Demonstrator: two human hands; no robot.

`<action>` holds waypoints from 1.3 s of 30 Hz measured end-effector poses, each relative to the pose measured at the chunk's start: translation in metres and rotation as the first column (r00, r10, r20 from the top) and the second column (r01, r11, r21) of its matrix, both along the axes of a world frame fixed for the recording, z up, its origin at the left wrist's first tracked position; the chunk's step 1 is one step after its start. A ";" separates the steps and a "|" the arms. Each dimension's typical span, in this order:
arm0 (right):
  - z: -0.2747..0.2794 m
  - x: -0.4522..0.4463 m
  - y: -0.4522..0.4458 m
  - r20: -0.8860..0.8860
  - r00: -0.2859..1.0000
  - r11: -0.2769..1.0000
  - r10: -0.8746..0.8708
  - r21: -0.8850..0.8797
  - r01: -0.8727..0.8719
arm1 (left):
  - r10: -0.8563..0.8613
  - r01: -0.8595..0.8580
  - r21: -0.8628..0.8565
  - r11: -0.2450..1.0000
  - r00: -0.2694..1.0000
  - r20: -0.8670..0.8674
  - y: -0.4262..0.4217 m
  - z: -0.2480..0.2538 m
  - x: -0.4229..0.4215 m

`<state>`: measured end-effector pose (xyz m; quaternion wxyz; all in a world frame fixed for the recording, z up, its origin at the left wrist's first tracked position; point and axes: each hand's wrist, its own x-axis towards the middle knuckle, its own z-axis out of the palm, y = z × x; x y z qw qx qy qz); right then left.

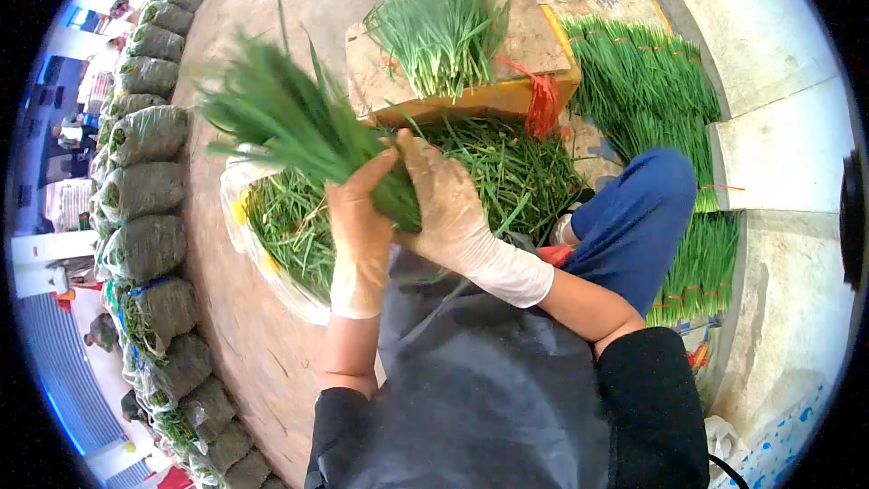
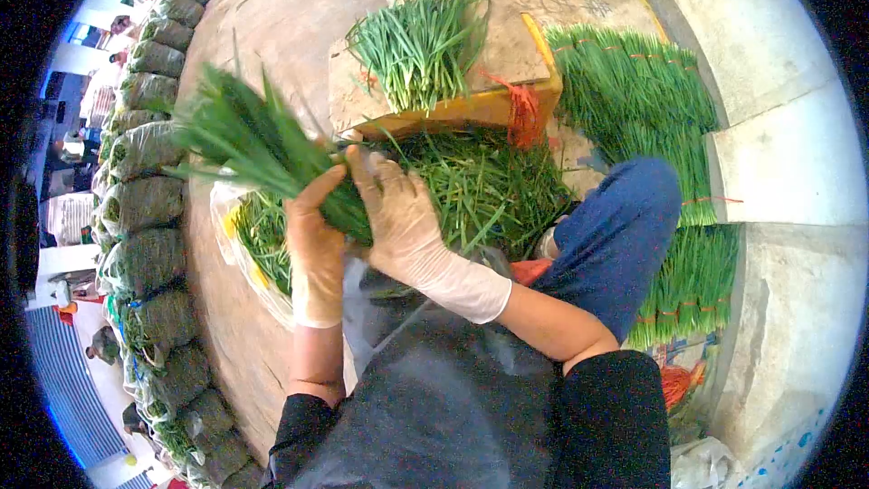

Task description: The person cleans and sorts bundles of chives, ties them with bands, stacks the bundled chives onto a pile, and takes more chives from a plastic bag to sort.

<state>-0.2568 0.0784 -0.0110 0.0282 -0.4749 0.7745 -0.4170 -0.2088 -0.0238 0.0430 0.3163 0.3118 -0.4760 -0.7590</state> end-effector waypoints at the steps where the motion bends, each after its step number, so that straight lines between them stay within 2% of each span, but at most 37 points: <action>1: -0.006 -0.011 -0.003 0.016 0.994 0.992 -0.107 -0.073 0.108 | 0.006 -0.007 0.040 0.999 0.999 0.038 -0.001 -0.011 -0.019; 2: -0.011 -0.021 -0.003 0.020 0.993 0.991 -0.116 -0.065 0.117 | -0.043 0.037 0.106 0.994 0.998 0.050 -0.001 -0.017 -0.035; 3: -0.010 -0.031 -0.004 0.253 0.954 0.987 -0.161 0.013 0.163 | -0.129 0.123 0.107 0.987 0.990 0.054 -0.004 -0.019 -0.051; 4: -0.010 -0.040 -0.003 0.470 0.857 0.977 -0.213 0.099 0.188 | -0.214 0.206 0.110 0.972 0.975 0.060 -0.004 -0.017 -0.066; 5: -0.011 -0.055 -0.001 0.463 0.860 0.969 -0.215 -0.006 0.245 | -0.195 0.193 0.082 0.978 0.981 0.016 0.003 -0.014 -0.086; 6: -0.004 -0.071 -0.001 0.543 0.781 0.951 -0.309 0.158 0.267 | -0.286 0.281 0.085 0.956 0.957 0.052 0.004 -0.011 -0.101; 8: -0.055 -0.112 0.002 0.598 0.788 0.930 -0.144 -0.192 0.315 | -0.497 0.502 -0.041 0.864 0.863 0.088 0.000 -0.019 -0.134; 10: -0.035 -0.154 0.026 0.903 0.401 0.897 0.154 -0.298 0.327 | -0.659 0.660 -0.016 0.751 0.748 -0.079 -0.009 -0.031 -0.158; 11: -0.037 -0.167 0.035 0.935 0.213 0.838 0.283 -0.349 0.419 | -0.703 0.706 0.071 0.704 0.708 -0.071 -0.020 -0.046 -0.169; 12: -0.038 -0.178 0.043 0.931 0.221 0.788 0.291 -0.364 0.497 | -0.705 0.707 0.073 0.703 0.707 -0.059 -0.028 -0.053 -0.181; 13: -0.054 -0.201 0.049 0.913 0.165 0.803 0.374 -0.408 0.435 | -0.657 0.675 -0.150 0.722 0.737 0.158 -0.036 -0.059 -0.194; 14: -0.067 -0.210 0.061 0.903 0.207 0.756 0.376 -0.428 0.495 | -0.547 0.646 -0.365 0.670 0.763 0.346 -0.043 -0.067 -0.207; 15: -0.075 -0.219 0.068 0.913 0.147 0.740 0.380 -0.396 0.544 | -0.293 0.630 -0.620 0.468 0.772 0.564 -0.053 -0.076 -0.222; 16: -0.081 -0.227 0.072 0.920 0.083 0.727 0.384 -0.356 0.587 | -0.293 0.637 -0.610 0.472 0.766 0.573 -0.056 -0.085 -0.235; 17: -0.087 -0.233 0.072 0.924 0.106 0.690 0.367 -0.347 0.635 | 0.067 0.667 -0.695 0.270 0.707 0.704 -0.054 -0.095 -0.247; 18: -0.087 -0.240 0.070 0.929 0.129 0.651 0.346 -0.337 0.680 | 0.433 0.728 -0.684 0.054 0.600 0.673 -0.057 -0.105 -0.258; 19: -0.082 -0.247 0.070 0.941 0.119 0.669 0.317 -0.311 0.675 | 0.469 0.665 -0.747 0.030 0.651 0.598 -0.064 -0.124 -0.266; 20: -0.077 -0.255 0.069 0.929 0.131 0.664 0.345 -0.340 0.666 | 0.466 0.670 -0.742 0.038 0.645 0.606 -0.073 -0.142 -0.269; 22: -0.067 -0.270 0.061 0.962 0.164 0.618 0.218 -0.266 0.740 | 0.562 0.581 -0.785 0.216 0.583 0.586 -0.096 -0.170 -0.268; 24: -0.038 -0.278 0.051 0.968 0.230 0.682 0.098 -0.234 0.693 | 0.457 0.277 -0.873 0.402 0.765 0.453 -0.120 -0.201 -0.254; 25: -0.034 -0.287 0.048 0.965 0.263 0.724 -0.008 -0.176 0.667 | 0.426 0.233 -0.835 0.499 0.773 0.471 -0.116 -0.195 -0.246; 26: -0.030 -0.291 0.040 0.966 0.260 0.729 -0.010 -0.171 0.663 | 0.429 0.233 -0.832 0.503 0.768 0.475 -0.115 -0.195 -0.243; 28: -0.020 -0.290 0.012 0.933 0.348 0.792 -0.093 -0.142 0.594 | 0.303 0.097 -0.758 0.645 0.878 0.370 -0.117 -0.197 -0.238; 30: -0.023 -0.281 -0.021 0.961 0.275 0.860 -0.031 -0.115 0.498 | 0.282 0.081 -0.748 0.659 0.895 0.346 -0.116 -0.190 -0.237; 32: -0.047 -0.276 -0.059 0.804 0.582 0.940 -0.121 -0.097 0.328 | 0.209 0.086 -0.673 0.735 0.915 0.345 -0.112 -0.178 -0.234; 33: -0.081 -0.276 -0.083 0.792 0.550 0.952 -0.265 0.127 0.277 | 0.191 0.090 -0.682 0.725 0.926 0.325 -0.121 -0.185 -0.231; 34: -0.082 -0.267 -0.094 0.787 0.529 0.944 -0.317 0.212 0.251 | 0.193 0.087 -0.680 0.728 0.926 0.325 -0.126 -0.184 -0.225; 35: -0.082 -0.259 -0.105 0.777 0.511 0.930 -0.367 0.295 0.219 | 0.189 0.107 -0.611 0.784 0.897 0.399 -0.129 -0.182 -0.219; 36: -0.085 -0.257 -0.115 0.766 0.496 0.912 -0.409 0.334 0.237 | 0.177 0.121 -0.539 0.834 0.865 0.469 -0.131 -0.178 -0.216; 37: -0.088 -0.259 -0.115 0.762 0.503 0.913 -0.407 0.333 0.234 | 0.182 0.113 -0.539 0.835 0.867 0.464 -0.133 -0.175 -0.216; 39: -0.087 -0.259 -0.110 0.660 0.600 0.892 -0.452 0.353 0.282 | 0.116 0.154 -0.427 0.891 0.832 0.542 -0.136 -0.167 -0.209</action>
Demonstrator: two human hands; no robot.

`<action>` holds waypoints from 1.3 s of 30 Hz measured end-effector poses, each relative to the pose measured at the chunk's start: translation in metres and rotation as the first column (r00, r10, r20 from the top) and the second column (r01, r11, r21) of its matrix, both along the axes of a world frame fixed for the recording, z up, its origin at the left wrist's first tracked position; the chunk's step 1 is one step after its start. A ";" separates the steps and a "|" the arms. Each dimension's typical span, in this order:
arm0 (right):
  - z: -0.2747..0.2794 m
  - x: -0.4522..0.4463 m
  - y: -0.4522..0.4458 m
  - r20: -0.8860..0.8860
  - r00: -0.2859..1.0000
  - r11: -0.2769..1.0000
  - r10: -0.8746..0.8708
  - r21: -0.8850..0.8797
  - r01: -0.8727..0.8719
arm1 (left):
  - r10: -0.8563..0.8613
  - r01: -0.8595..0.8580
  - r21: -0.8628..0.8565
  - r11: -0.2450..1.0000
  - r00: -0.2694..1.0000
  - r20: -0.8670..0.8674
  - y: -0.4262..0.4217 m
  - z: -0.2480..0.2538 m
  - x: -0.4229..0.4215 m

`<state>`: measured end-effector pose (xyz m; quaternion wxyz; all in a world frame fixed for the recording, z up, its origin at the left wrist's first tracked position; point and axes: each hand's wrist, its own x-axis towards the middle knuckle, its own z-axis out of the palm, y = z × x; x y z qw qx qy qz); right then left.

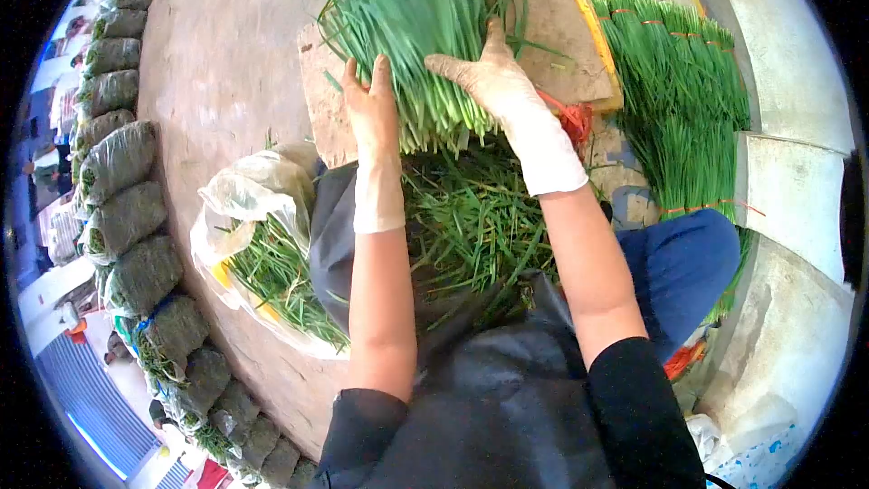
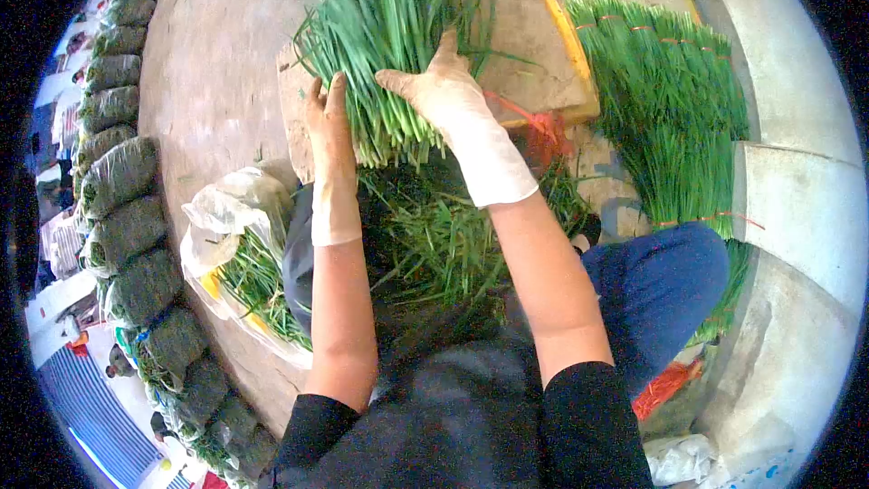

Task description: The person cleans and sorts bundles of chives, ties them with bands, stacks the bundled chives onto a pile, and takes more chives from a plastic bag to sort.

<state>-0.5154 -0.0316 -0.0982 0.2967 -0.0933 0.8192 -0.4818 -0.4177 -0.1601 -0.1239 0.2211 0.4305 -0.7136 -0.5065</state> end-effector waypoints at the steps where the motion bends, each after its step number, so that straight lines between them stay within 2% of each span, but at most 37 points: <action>1: -0.002 0.001 0.000 0.004 1.000 1.000 0.003 0.006 -0.003 | -0.010 0.008 0.061 0.998 0.999 0.035 0.001 0.006 0.002; 2: -0.004 -0.002 -0.002 0.004 0.997 0.996 0.071 0.053 -0.072 | -0.013 0.004 0.147 0.989 0.998 0.058 0.007 0.011 -0.003; 3: -0.005 -0.005 -0.003 0.006 0.991 0.986 0.136 0.100 -0.136 | -0.069 0.066 0.073 0.995 0.996 0.051 0.010 0.010 -0.010; 4: -0.004 -0.002 -0.011 -0.095 0.988 0.961 0.118 0.260 -0.090 | -0.114 0.114 0.009 0.993 0.992 0.047 0.008 -0.005 -0.016; 5: -0.006 -0.005 -0.009 -0.098 0.989 0.962 0.113 0.260 -0.084 | -0.160 0.163 -0.055 0.985 0.986 0.048 0.008 -0.020 -0.020; 6: -0.013 -0.011 -0.002 -0.004 0.996 0.995 0.087 -0.051 -0.087 | -0.143 0.148 -0.106 0.983 0.988 0.059 0.017 -0.021 -0.021; 7: -0.018 -0.016 0.005 0.091 0.992 0.932 0.091 -0.358 -0.053 | -0.149 0.154 -0.108 0.982 0.987 0.057 0.017 -0.023 -0.022; 8: -0.022 -0.019 0.015 0.218 0.974 0.927 0.058 -0.373 0.028 | -0.162 0.165 -0.088 0.982 0.986 0.039 0.015 -0.025 -0.022; 9: -0.029 -0.024 0.025 0.357 0.920 0.836 0.161 -0.544 0.064 | -0.175 0.176 -0.069 0.982 0.984 0.021 0.013 -0.027 -0.022; 11: -0.044 -0.030 0.049 0.651 0.736 0.756 0.186 -0.573 0.315 | -0.184 0.189 -0.059 0.980 0.980 0.078 0.008 -0.019 -0.021; 12: -0.051 -0.025 0.053 0.706 0.667 0.683 0.240 -0.611 0.400 | -0.174 0.185 -0.080 0.980 0.977 0.126 0.008 -0.012 -0.026; 13: -0.058 -0.023 0.056 0.708 0.666 0.681 0.238 -0.610 0.406 | -0.161 0.180 -0.101 0.979 0.972 0.173 0.009 -0.005 -0.031; 14: -0.065 -0.022 0.059 0.662 0.709 0.607 0.243 -0.674 0.422 | -0.164 0.184 -0.100 0.978 0.971 0.176 0.012 0.001 -0.037; 15: -0.070 -0.020 0.060 0.615 0.750 0.526 0.241 -0.733 0.432 | -0.182 0.241 -0.160 0.957 0.931 0.316 0.019 0.015 -0.044; 16: -0.074 -0.019 0.062 0.642 0.722 0.484 0.258 -0.733 0.479 | -0.184 0.304 -0.211 0.929 0.873 0.451 0.026 0.025 -0.051; 17: -0.077 -0.018 0.065 0.646 0.719 0.482 0.257 -0.731 0.484 | -0.186 0.308 -0.210 0.928 0.870 0.456 0.032 0.031 -0.058; 19: -0.070 -0.015 0.071 0.537 0.809 0.381 0.241 -0.818 0.430 | -0.180 0.421 -0.199 0.885 0.703 0.688 0.043 0.037 -0.074; 21: -0.067 -0.019 0.073 0.534 0.809 0.357 0.246 -0.826 0.437 | -0.172 0.445 -0.212 0.870 0.677 0.716 0.054 0.038 -0.084; 23: -0.059 -0.023 0.079 0.551 0.793 0.378 0.261 -0.814 0.441 | -0.031 0.459 -0.275 0.845 0.555 0.831 0.063 0.034 -0.091; 24: -0.056 -0.025 0.081 0.555 0.790 0.379 0.261 -0.811 0.444 | 0.042 0.452 -0.352 0.820 0.564 0.824 0.067 0.028 -0.090; 25: -0.052 -0.028 0.083 0.537 0.804 0.375 0.254 -0.821 0.430 | 0.043 0.452 -0.349 0.821 0.561 0.827 0.064 0.021 -0.088; 27: -0.045 -0.035 0.089 0.524 0.813 0.373 0.254 -0.828 0.418 | 0.127 0.274 -0.511 0.815 0.776 0.618 0.053 0.002 -0.079; 29: -0.034 -0.045 0.095 0.391 0.904 0.397 0.173 -0.868 0.300 | 0.159 0.166 -0.594 0.787 0.876 0.455 0.035 -0.013 -0.063; 30: -0.011 -0.044 0.099 0.443 0.877 0.414 0.185 -0.845 0.339 | 0.070 0.082 -0.519 0.851 0.961 0.267 0.019 -0.026 -0.053; 31: -0.001 -0.046 0.104 0.489 0.857 0.497 0.163 -0.791 0.357 | 0.003 0.019 -0.421 0.907 0.999 0.053 0.010 -0.029 -0.047; 32: 0.009 -0.046 0.106 0.456 0.887 0.537 0.076 -0.768 0.349 | 0.015 -0.029 -0.339 0.940 0.999 -0.043 0.006 -0.033 -0.043; 33: 0.018 -0.043 0.103 0.414 0.910 0.577 -0.009 -0.741 0.343 | 0.020 -0.033 -0.338 0.941 0.999 -0.042 0.002 -0.038 -0.040; 34: 0.020 -0.039 0.096 0.414 0.910 0.579 -0.005 -0.741 0.340 | 0.015 -0.050 -0.262 0.964 0.991 -0.134 -0.003 -0.046 -0.038; 35: 0.021 -0.035 0.086 0.328 0.937 0.614 -0.119 -0.717 0.329 | 0.015 -0.058 -0.185 0.981 0.974 -0.225 -0.008 -0.053 -0.037; 36: 0.023 -0.031 0.075 0.229 0.946 0.647 -0.229 -0.691 0.324 | -0.006 -0.036 -0.174 0.984 0.972 -0.233 -0.009 -0.052 -0.035; 37: 0.025 -0.023 0.065 0.244 0.959 0.704 -0.144 -0.656 0.273 | -0.008 -0.033 -0.172 0.985 0.972 -0.234 -0.006 -0.041 -0.033; 39: -0.009 -0.013 0.026 -0.094 0.982 0.877 -0.165 -0.468 0.103 | -0.060 0.059 -0.012 0.998 0.990 -0.128 0.003 -0.016 -0.028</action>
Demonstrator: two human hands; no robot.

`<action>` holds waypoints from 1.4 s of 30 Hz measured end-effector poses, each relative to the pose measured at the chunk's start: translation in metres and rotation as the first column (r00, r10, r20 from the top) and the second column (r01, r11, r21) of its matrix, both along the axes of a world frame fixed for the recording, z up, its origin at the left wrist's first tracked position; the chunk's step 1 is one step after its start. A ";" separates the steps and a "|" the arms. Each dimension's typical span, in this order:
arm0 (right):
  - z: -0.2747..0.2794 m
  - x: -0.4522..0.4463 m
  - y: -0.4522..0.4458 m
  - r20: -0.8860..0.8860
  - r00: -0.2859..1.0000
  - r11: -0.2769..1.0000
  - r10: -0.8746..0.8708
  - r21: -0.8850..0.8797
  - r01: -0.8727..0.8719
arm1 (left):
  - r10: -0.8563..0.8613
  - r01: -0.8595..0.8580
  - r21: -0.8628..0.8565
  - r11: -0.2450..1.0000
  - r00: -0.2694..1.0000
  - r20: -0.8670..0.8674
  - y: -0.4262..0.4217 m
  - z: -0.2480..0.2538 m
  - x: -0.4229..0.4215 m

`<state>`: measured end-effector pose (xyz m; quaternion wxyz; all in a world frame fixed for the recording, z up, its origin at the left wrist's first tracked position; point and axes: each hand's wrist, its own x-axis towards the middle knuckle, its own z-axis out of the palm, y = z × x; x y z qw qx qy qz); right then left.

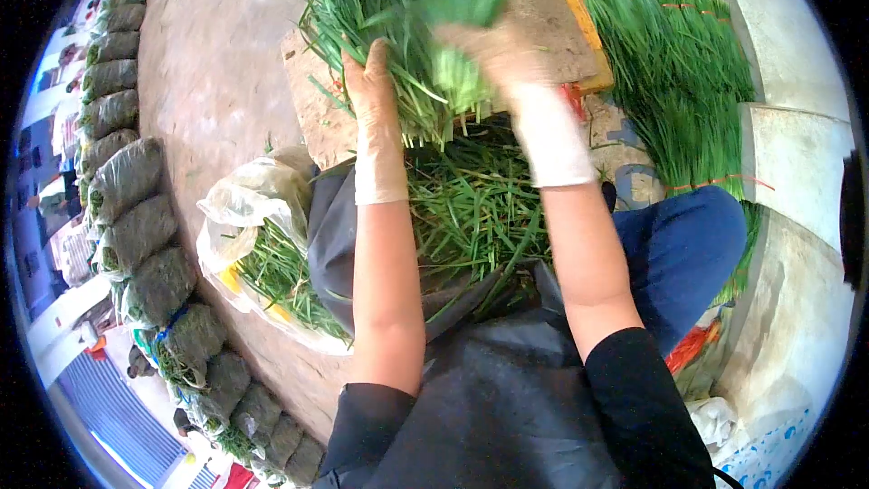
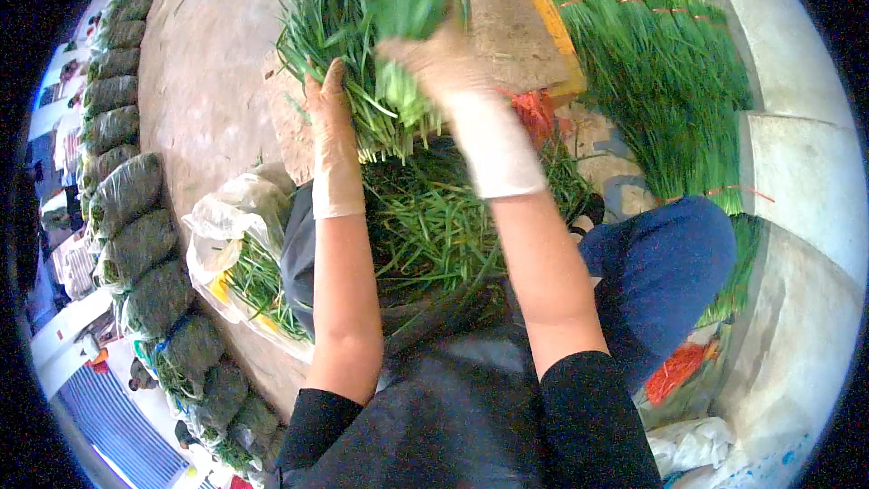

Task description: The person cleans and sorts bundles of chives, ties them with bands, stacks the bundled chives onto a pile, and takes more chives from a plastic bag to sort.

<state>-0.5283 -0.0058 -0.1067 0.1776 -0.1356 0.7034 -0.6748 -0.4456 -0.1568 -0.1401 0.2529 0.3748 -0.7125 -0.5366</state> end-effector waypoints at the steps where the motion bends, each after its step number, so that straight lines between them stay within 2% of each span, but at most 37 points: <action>1: -0.004 0.008 -0.017 0.010 0.992 0.950 0.129 0.284 -0.126 | -0.014 0.022 0.109 0.994 0.997 -0.071 0.003 0.008 0.001; 2: -0.018 0.023 -0.036 -0.026 0.979 0.866 0.202 0.471 -0.166 | -0.077 0.086 0.144 0.986 0.995 -0.071 0.001 0.011 0.002; 3: -0.005 0.033 -0.051 -0.043 0.958 0.627 0.283 0.764 -0.151 | -0.138 0.149 0.179 0.973 0.988 -0.071 -0.001 0.013 0.004; 4: 0.014 0.035 -0.050 -0.033 0.936 0.547 0.349 0.818 -0.176 | -0.141 0.136 0.267 0.954 0.990 0.000 0.000 0.029 0.003; 6: 0.011 0.029 -0.057 -0.053 0.881 0.466 0.470 0.863 -0.197 | -0.198 0.193 0.272 0.943 0.980 -0.009 -0.004 0.025 0.000; 8: -0.014 0.010 -0.056 0.061 0.822 0.490 0.566 0.777 -0.395 | -0.306 0.306 0.019 0.952 0.951 0.048 -0.018 -0.009 -0.014; 9: -0.005 0.006 -0.042 0.053 0.805 0.533 0.591 0.724 -0.438 | -0.226 0.257 -0.114 0.960 0.946 0.231 -0.009 -0.002 -0.018; 10: -0.008 0.001 -0.036 0.090 0.811 0.521 0.578 0.724 -0.452 | -0.119 0.229 -0.237 0.944 0.907 0.403 0.001 0.007 -0.023; 12: -0.013 0.002 -0.004 -0.179 0.840 0.694 0.512 0.663 -0.281 | -0.065 0.236 -0.268 0.934 0.850 0.522 0.016 0.021 -0.026; 14: -0.010 -0.014 0.029 -0.271 0.828 0.758 0.491 0.601 -0.253 | -0.007 0.255 -0.345 0.903 0.812 0.583 0.024 0.022 -0.027; 16: 0.027 -0.024 0.053 -0.008 0.942 0.547 0.336 0.816 -0.189 | 0.016 0.230 -0.369 0.901 0.830 0.558 0.026 0.018 -0.024; 17: 0.013 -0.026 0.062 -0.127 0.928 0.517 0.351 0.853 -0.078 | 0.022 0.220 -0.366 0.904 0.833 0.553 0.027 0.016 -0.023; 18: -0.004 -0.023 0.063 -0.135 0.925 0.515 0.356 0.854 -0.074 | 0.029 0.214 -0.369 0.904 0.832 0.554 0.028 0.017 -0.024; 20: -0.032 -0.022 0.063 -0.109 0.797 0.242 0.594 0.969 -0.047 | 0.040 0.201 -0.376 0.905 0.838 0.544 0.027 0.016 -0.027; 24: -0.028 -0.032 0.062 -0.255 0.768 0.313 0.587 0.947 0.076 | 0.071 0.193 -0.437 0.878 0.852 0.518 0.030 0.014 -0.022; 25: -0.007 -0.036 0.065 -0.007 0.898 0.551 0.440 0.792 -0.263 | 0.063 0.197 -0.437 0.878 0.856 0.514 0.031 0.016 -0.022; 26: 0.007 -0.039 0.065 0.298 0.885 0.760 0.358 0.458 -0.462 | 0.056 0.201 -0.437 0.877 0.860 0.508 0.031 0.017 -0.022; 27: 0.009 -0.040 0.062 0.397 0.856 0.827 0.331 0.315 -0.465 | 0.041 0.214 -0.441 0.871 0.865 0.500 0.031 0.017 -0.021; 28: 0.008 -0.039 0.059 0.395 0.854 0.823 0.339 0.316 -0.472 | 0.049 0.205 -0.442 0.873 0.866 0.498 0.028 0.015 -0.020; 30: 0.000 -0.038 0.049 0.357 0.858 0.892 0.370 0.121 -0.435 | -0.042 0.223 -0.419 0.880 0.916 0.399 0.018 0.016 -0.016; 31: -0.004 -0.041 0.045 0.384 0.863 0.900 0.327 0.150 -0.408 | -0.045 0.151 -0.355 0.923 0.956 0.289 0.009 0.019 -0.010; 32: -0.007 -0.043 0.045 0.383 0.857 0.894 0.345 0.145 -0.424 | -0.018 0.022 -0.276 0.961 1.000 0.017 0.001 0.021 0.002; 34: -0.007 -0.043 0.044 0.251 0.917 0.887 0.309 0.272 -0.374 | 0.172 -0.178 -0.060 0.982 0.981 -0.091 -0.032 0.023 0.033; 35: -0.007 -0.044 0.044 0.214 0.925 0.870 0.314 0.324 -0.371 | 0.207 -0.204 -0.071 0.976 0.978 0.030 -0.052 0.021 0.051; 37: -0.013 -0.048 0.047 0.234 0.894 0.885 0.383 0.183 -0.427 | 0.234 -0.232 -0.040 0.972 0.937 0.258 -0.073 0.022 0.080; 38: -0.008 -0.047 0.050 0.245 0.878 0.883 0.411 0.132 -0.450 | 0.252 -0.248 -0.047 0.968 0.932 0.260 -0.081 0.019 0.086; 39: 0.000 -0.044 0.052 0.237 0.862 0.870 0.449 0.103 -0.482 | 0.150 -0.151 -0.026 0.988 0.912 0.381 -0.090 0.007 0.090; 40: -0.009 -0.048 0.053 0.287 0.825 0.862 0.486 0.002 -0.508 | 0.044 -0.057 0.011 0.998 0.869 0.493 -0.097 -0.002 0.093; 41: -0.018 -0.050 0.056 0.285 0.802 0.846 0.524 -0.067 -0.529 | 0.086 0.004 -0.175 0.985 0.856 0.509 -0.099 -0.014 0.091; 42: -0.024 -0.051 0.057 0.280 0.780 0.827 0.560 -0.134 -0.545 | 0.095 0.002 -0.193 0.981 0.865 0.492 -0.097 -0.019 0.086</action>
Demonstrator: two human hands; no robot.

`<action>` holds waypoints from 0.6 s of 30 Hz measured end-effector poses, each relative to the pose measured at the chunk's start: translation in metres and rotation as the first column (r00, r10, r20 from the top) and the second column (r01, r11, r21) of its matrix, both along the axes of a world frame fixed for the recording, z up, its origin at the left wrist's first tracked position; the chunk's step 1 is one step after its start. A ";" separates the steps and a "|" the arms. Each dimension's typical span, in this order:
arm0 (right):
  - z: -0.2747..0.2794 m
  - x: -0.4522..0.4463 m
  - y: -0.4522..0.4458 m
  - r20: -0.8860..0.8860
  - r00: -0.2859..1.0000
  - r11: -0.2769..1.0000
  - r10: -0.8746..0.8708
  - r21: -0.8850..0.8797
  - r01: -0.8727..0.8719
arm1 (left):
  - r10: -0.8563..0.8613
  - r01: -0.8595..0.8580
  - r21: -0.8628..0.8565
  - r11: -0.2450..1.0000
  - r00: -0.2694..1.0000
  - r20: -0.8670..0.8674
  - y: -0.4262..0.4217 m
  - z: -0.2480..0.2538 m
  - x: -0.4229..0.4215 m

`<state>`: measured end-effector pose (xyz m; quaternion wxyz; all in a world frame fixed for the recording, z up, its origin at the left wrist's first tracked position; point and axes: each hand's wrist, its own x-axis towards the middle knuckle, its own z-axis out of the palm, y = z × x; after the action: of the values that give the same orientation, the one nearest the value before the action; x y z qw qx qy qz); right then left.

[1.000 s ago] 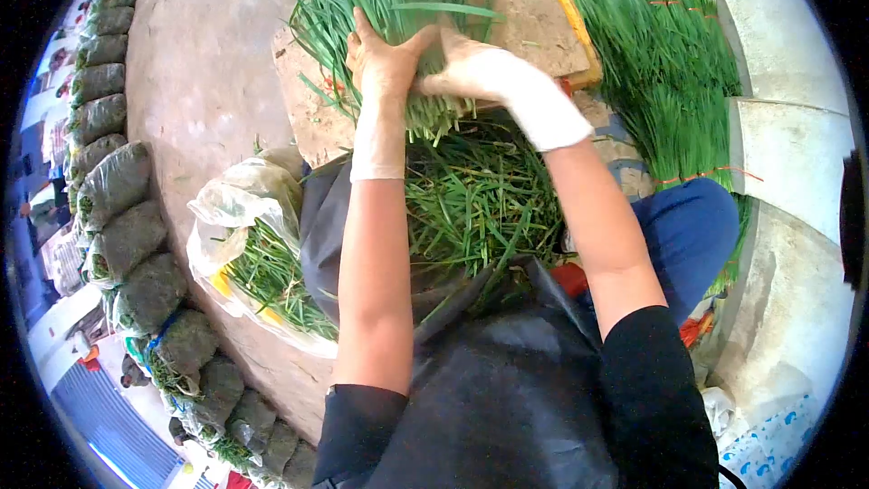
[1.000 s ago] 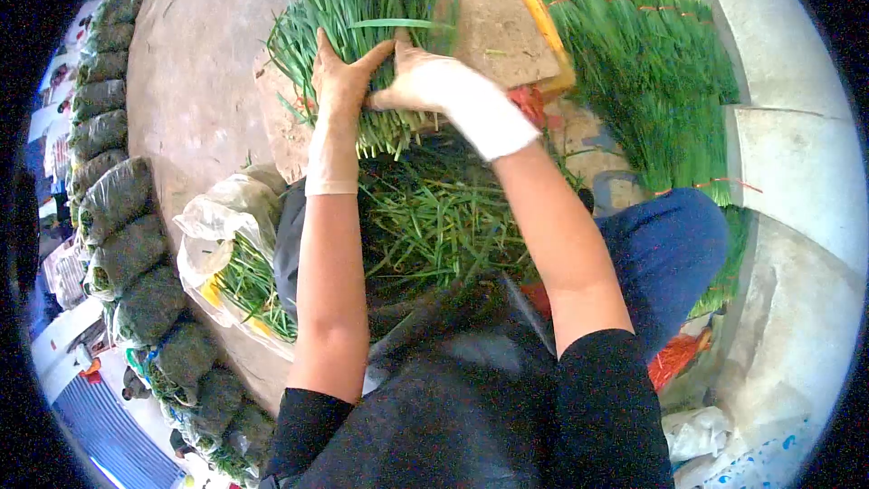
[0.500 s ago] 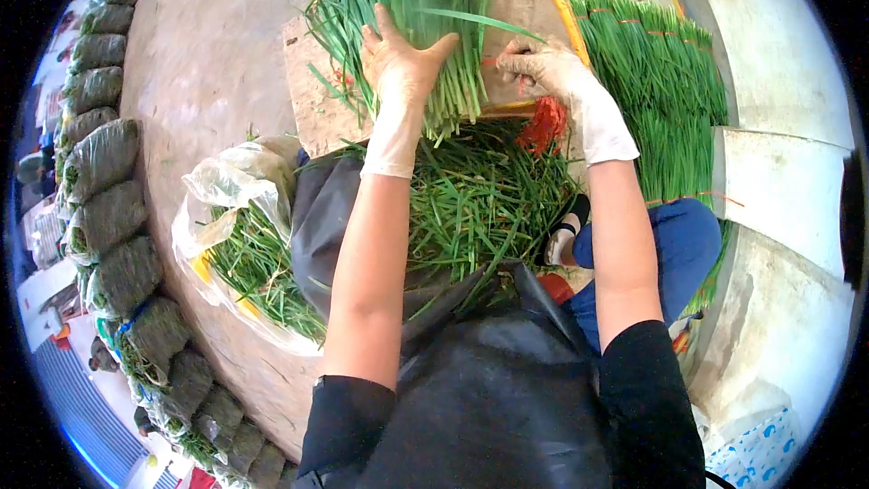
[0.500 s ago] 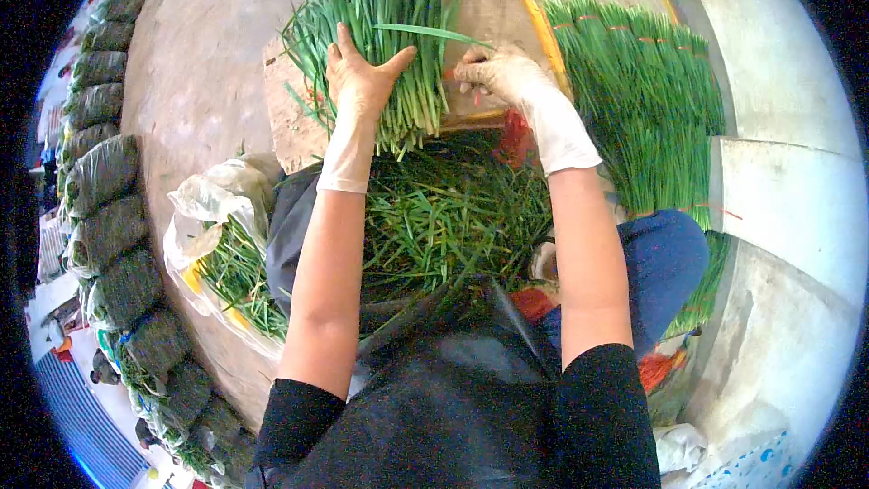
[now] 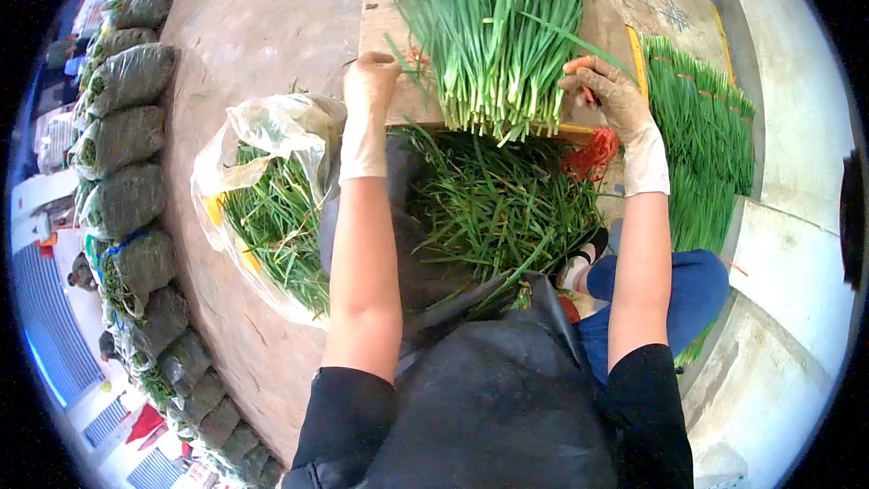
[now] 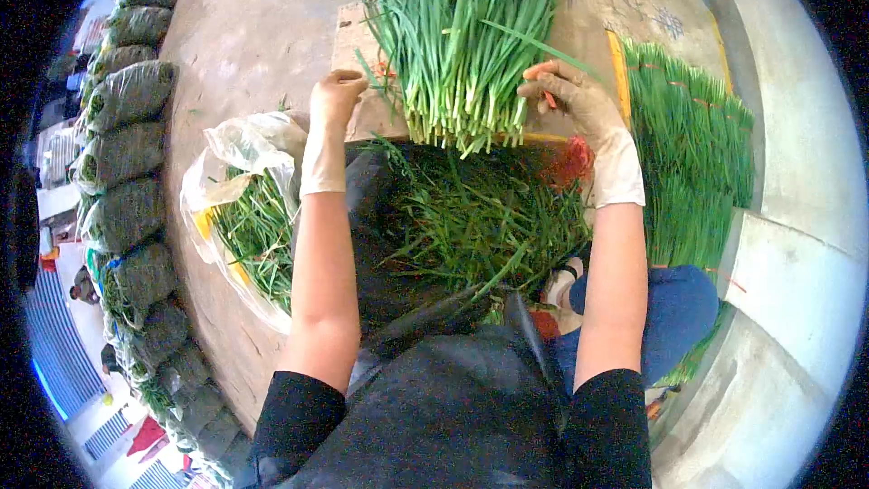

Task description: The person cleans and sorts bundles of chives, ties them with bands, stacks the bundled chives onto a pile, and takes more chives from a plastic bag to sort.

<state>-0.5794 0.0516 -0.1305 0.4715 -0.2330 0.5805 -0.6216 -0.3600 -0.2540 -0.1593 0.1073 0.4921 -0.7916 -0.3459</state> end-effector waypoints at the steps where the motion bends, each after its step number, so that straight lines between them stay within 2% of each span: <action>1: 0.000 0.000 0.001 -0.002 1.000 1.000 0.009 -0.002 -0.009 | 0.007 -0.007 -0.080 0.997 1.000 0.002 0.006 0.003 -0.007; 2: -0.001 0.000 0.003 0.115 0.993 0.998 0.010 -0.055 -0.004 | 0.014 -0.013 -0.159 0.987 1.000 0.005 0.012 0.006 -0.014; 3: -0.001 0.002 0.003 0.231 0.973 0.994 0.017 -0.106 0.008 | 0.020 -0.020 -0.159 0.987 1.000 0.004 0.018 0.013 -0.021; 4: 0.000 0.004 0.004 0.230 0.973 0.994 0.023 -0.105 0.001 | 0.038 -0.035 -0.065 0.997 0.998 0.048 0.021 0.018 -0.027; 5: 0.001 0.007 0.004 0.138 0.990 0.995 0.005 -0.102 0.010 | 0.049 -0.052 0.028 0.998 0.994 0.093 0.025 0.024 -0.032; 6: 0.000 0.008 0.004 0.047 0.999 0.995 -0.014 -0.098 0.019 | 0.052 -0.056 0.031 0.998 0.994 0.093 0.026 0.020 -0.033; 8: -0.002 0.009 0.001 0.023 0.999 0.998 -0.027 -0.056 0.028 | -0.126 0.135 -0.046 0.990 0.979 0.160 0.026 0.013 -0.034; 10: -0.008 0.009 -0.004 0.020 0.996 0.996 -0.091 0.004 0.091 | -0.105 0.124 -0.081 0.989 0.972 0.208 0.027 0.009 -0.035; 12: -0.014 0.011 -0.007 0.011 0.990 0.989 -0.144 -0.026 0.144 | -0.122 0.162 -0.157 0.974 0.964 0.236 0.027 0.012 -0.031; 14: -0.018 0.010 -0.011 -0.004 0.978 0.978 -0.209 -0.004 0.209 | -0.047 0.080 -0.161 0.984 0.979 0.197 0.027 0.021 -0.025; 16: -0.014 0.014 -0.016 0.025 0.968 0.969 -0.249 0.003 0.249 | 0.037 0.014 -0.195 0.981 0.966 0.255 0.013 0.021 -0.010; 18: -0.014 0.018 -0.020 -0.135 0.917 0.924 -0.375 0.025 0.381 | 0.060 0.015 -0.251 0.968 0.956 0.286 -0.011 0.016 0.011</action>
<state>-0.5618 0.0316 -0.1441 0.3101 -0.1438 0.6592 -0.6698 -0.3494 -0.2648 -0.1432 0.0548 0.5292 -0.8304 -0.1654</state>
